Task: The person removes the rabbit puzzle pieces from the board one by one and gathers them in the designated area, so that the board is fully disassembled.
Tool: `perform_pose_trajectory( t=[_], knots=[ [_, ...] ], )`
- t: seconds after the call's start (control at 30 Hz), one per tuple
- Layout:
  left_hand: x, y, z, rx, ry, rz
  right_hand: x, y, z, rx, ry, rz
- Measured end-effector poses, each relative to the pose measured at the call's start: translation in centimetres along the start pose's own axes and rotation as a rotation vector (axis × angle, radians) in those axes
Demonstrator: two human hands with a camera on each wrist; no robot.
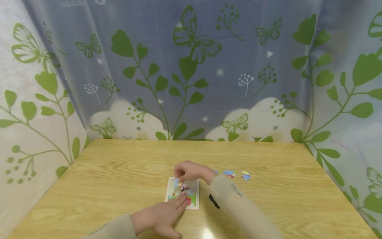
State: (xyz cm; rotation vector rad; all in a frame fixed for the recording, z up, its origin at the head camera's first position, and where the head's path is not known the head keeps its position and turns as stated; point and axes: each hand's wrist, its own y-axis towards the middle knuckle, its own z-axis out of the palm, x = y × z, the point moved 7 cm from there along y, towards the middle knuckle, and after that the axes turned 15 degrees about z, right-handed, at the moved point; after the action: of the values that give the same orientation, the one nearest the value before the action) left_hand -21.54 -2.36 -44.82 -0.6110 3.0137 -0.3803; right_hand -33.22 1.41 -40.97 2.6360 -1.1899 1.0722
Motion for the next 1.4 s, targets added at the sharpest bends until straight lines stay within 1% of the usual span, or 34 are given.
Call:
perform_pose_trajectory(
  t=[0.2,0.33,0.57,0.83,0.93,1.17,1.33,1.4],
  knots=[
    [-0.1,0.1,-0.1,-0.010,0.010,0.002,-0.5,-1.3,-0.9,-0.010,0.028,-0.018],
    [-0.1,0.1,0.0,-0.020,0.011,0.009,-1.1,-2.1,-1.3,-0.010,0.042,-0.014],
    [-0.1,0.3,0.3,0.001,-0.018,0.004,-2.3,-3.4,-1.8,-0.025,0.026,-0.015],
    [0.0,0.2,0.3,0.025,-0.072,-0.011,-4.2,-4.6,-2.4,-0.034,0.043,0.030],
    [0.0,0.1,0.3,0.027,-0.080,-0.014,-4.7,-5.1,-2.7,-0.043,0.025,0.040],
    [-0.1,0.1,0.3,0.020,-0.051,-0.007,-6.2,-5.8,-3.1,-0.056,0.003,0.089],
    [-0.2,0.0,0.2,0.011,-0.058,0.000,-7.0,-6.4,-3.2,-0.048,0.011,0.124],
    [-0.2,0.0,0.2,0.005,-0.062,0.004,-7.2,-6.6,-3.3,-0.043,0.011,0.120]
  ],
)
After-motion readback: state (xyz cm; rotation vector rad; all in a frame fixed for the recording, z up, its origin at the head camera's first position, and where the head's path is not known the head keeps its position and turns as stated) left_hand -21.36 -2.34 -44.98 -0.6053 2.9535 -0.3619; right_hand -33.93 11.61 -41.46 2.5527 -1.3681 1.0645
